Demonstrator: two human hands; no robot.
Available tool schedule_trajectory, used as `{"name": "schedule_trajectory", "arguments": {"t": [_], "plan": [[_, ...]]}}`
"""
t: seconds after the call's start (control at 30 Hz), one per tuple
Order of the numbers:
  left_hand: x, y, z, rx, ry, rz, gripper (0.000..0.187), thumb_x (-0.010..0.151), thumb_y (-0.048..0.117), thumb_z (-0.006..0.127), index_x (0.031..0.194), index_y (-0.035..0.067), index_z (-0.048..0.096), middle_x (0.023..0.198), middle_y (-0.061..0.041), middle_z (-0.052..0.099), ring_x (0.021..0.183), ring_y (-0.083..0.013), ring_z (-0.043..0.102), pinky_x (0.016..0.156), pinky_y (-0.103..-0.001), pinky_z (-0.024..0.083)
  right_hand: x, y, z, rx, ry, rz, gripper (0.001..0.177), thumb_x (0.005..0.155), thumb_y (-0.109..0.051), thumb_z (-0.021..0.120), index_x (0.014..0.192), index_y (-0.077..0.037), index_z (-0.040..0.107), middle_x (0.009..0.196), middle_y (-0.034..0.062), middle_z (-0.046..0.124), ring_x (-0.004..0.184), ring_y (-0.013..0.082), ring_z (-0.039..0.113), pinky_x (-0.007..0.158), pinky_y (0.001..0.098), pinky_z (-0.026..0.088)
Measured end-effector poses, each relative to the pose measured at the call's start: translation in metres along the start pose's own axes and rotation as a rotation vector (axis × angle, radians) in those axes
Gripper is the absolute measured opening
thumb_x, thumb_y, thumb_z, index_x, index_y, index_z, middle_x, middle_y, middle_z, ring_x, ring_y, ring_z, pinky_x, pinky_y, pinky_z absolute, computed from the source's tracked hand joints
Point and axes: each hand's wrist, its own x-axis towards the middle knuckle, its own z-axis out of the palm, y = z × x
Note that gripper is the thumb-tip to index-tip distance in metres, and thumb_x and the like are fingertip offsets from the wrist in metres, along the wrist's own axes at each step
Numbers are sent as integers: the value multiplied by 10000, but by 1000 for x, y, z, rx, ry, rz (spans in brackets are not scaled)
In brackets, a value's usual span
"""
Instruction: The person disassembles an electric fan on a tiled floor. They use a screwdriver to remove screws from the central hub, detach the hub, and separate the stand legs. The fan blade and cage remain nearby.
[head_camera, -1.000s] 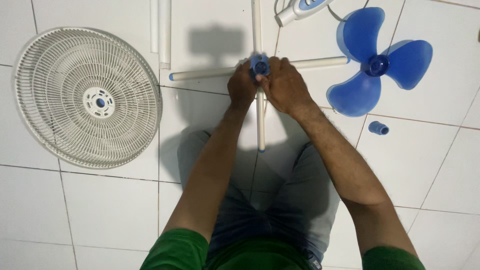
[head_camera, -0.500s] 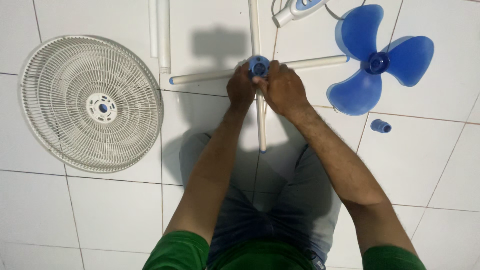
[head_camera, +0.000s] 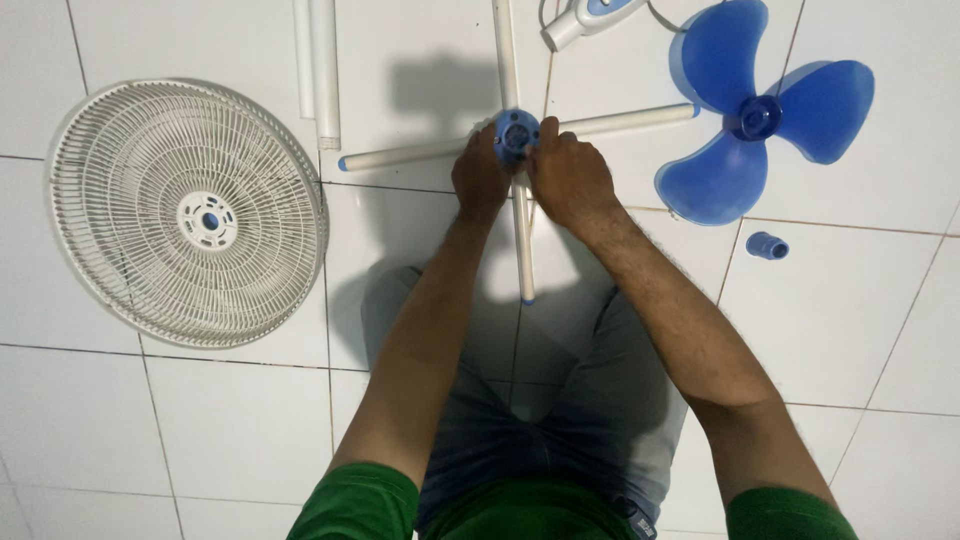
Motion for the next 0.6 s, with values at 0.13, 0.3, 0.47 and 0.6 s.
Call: {"name": "schedule_trajectory", "arguments": {"t": [0.13, 0.3, 0.47, 0.6], "plan": [[3, 6, -8, 59, -19, -8, 720, 676, 302, 923, 1276, 91, 586, 1093, -146, 708, 986, -377, 708, 815, -469, 577, 0, 6, 6, -13, 312, -289, 230, 968, -80, 636, 1121, 66, 547, 948, 236, 635, 798, 365, 649, 665, 485, 568], [2, 9, -10, 60, -15, -26, 667, 752, 302, 904, 1320, 125, 602, 1148, -122, 715, 1024, -354, 717, 864, -453, 590, -2, 7, 7, -21, 355, -330, 335, 944, -243, 711, 1054, 40, 569, 893, 213, 641, 794, 360, 653, 621, 480, 558], [1, 6, -7, 20, -11, -15, 740, 715, 335, 919, 1325, 98, 575, 1184, -161, 693, 1077, -379, 687, 887, -463, 567, -2, 1, 7, -19, 135, 7, 359, 1092, -321, 615, 1124, 30, 545, 862, 202, 636, 750, 339, 662, 628, 470, 549], [3, 9, -10, 32, -21, -36, 745, 700, 295, 914, 1336, 112, 571, 1207, -154, 698, 1106, -380, 679, 905, -469, 556, -4, 7, 6, -7, 446, -321, 236, 949, -152, 642, 1072, 25, 547, 875, 214, 635, 754, 368, 658, 621, 462, 551]]}}
